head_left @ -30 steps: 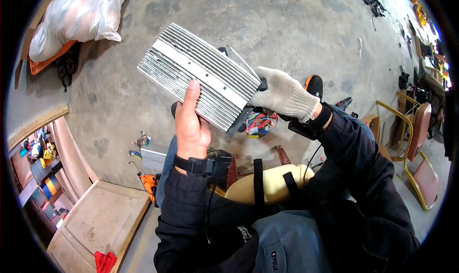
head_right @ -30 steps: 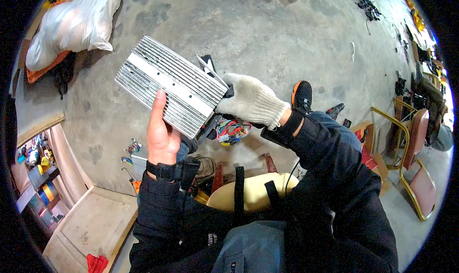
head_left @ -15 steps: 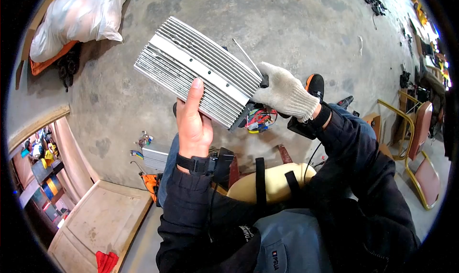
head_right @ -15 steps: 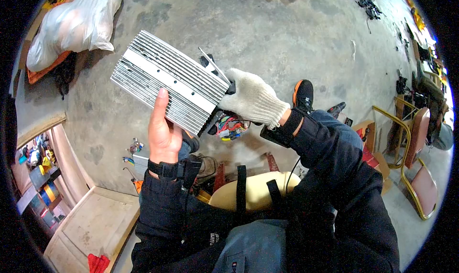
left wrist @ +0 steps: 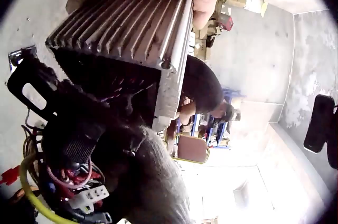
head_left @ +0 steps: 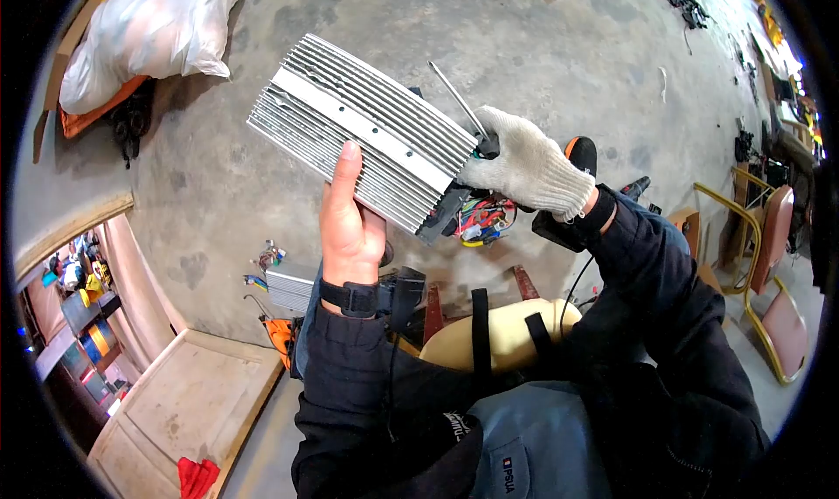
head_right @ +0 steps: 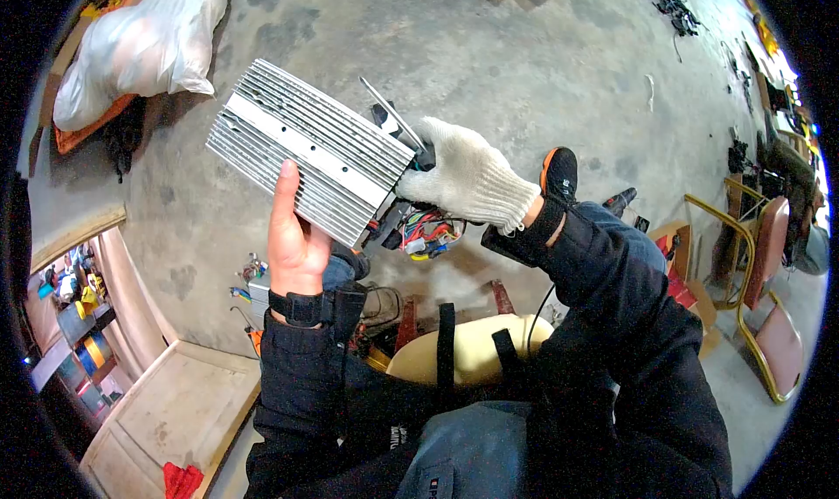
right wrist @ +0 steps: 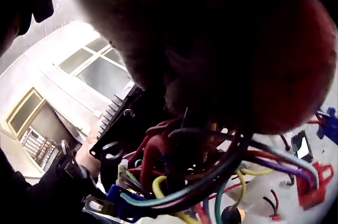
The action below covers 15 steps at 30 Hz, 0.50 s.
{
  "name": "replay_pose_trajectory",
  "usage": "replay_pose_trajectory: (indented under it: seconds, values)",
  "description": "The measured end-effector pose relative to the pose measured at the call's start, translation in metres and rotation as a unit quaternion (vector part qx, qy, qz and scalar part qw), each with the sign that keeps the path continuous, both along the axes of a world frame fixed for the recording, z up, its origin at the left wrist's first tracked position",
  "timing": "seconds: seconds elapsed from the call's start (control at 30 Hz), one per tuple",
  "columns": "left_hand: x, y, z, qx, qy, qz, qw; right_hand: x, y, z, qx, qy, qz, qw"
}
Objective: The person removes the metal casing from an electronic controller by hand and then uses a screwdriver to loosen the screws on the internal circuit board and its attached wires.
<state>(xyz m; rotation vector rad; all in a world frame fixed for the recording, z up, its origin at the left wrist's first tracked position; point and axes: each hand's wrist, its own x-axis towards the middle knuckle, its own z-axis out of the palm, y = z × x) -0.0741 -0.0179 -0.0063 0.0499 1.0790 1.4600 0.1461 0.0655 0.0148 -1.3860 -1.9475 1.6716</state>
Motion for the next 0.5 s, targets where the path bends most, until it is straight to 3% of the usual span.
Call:
replay_pose_trajectory:
  seconds: [0.23,0.4,0.5]
  values:
    - [-0.001,0.003,0.001,0.010,-0.008,-0.001,1.000,0.002,0.001,0.001,0.020,-0.005,0.004,1.000]
    - [0.000,0.001,0.001,0.021,-0.009,-0.007,1.000,0.004,0.002,-0.011,0.003,0.088,-0.034,0.996]
    - [0.001,0.001,0.000,0.007,-0.011,0.005,1.000,0.004,0.002,-0.006,0.009,0.054,-0.023,0.998]
